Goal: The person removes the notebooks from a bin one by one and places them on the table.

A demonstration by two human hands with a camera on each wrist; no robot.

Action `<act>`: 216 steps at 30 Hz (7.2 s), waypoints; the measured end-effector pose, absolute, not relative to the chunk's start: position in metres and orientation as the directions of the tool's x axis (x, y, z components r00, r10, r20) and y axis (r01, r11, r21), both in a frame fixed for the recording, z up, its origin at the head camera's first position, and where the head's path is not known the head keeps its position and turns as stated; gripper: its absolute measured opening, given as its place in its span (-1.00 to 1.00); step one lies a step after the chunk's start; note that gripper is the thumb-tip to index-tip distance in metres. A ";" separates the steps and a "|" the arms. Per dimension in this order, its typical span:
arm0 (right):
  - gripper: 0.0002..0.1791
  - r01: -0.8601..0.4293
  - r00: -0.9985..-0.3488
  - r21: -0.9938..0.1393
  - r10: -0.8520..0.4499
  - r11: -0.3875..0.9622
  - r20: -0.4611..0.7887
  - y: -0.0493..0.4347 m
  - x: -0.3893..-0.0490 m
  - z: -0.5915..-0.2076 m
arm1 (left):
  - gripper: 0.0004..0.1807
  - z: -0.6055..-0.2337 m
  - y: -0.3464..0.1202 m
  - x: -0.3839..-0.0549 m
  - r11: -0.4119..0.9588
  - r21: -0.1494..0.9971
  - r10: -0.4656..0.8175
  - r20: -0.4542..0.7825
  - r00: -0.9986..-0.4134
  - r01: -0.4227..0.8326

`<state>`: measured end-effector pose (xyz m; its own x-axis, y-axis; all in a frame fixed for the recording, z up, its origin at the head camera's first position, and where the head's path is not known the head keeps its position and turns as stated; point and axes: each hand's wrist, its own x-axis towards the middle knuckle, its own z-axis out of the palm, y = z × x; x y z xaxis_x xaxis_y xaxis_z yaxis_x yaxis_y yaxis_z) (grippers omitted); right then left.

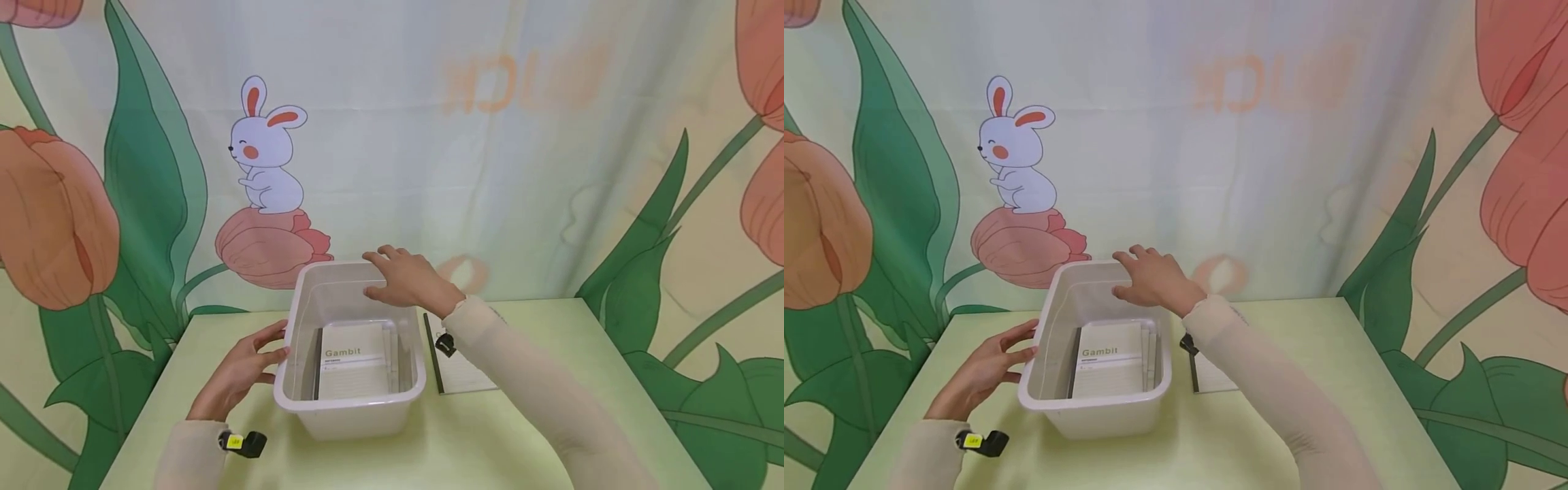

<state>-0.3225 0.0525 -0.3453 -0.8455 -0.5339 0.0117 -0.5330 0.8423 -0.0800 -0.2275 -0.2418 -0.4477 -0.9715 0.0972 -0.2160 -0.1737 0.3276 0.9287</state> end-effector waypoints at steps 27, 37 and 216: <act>-0.17 -0.382 -0.837 -0.281 -0.458 0.881 -0.299 -0.036 -0.365 -0.444 | -0.22 -0.448 -0.242 -0.228 0.326 0.923 0.071 -0.238 -0.969 -0.203; -0.13 -0.311 -0.821 -0.223 -0.379 0.924 -0.427 -0.054 -0.372 -0.480 | -0.23 -0.448 -0.241 -0.226 0.309 0.928 0.069 -0.241 -0.968 -0.209; -0.25 -0.321 -0.946 -0.137 -0.310 0.937 0.098 0.296 -0.392 -0.508 | -0.26 -0.444 -0.236 -0.223 0.365 0.912 0.063 -0.226 -0.972 -0.189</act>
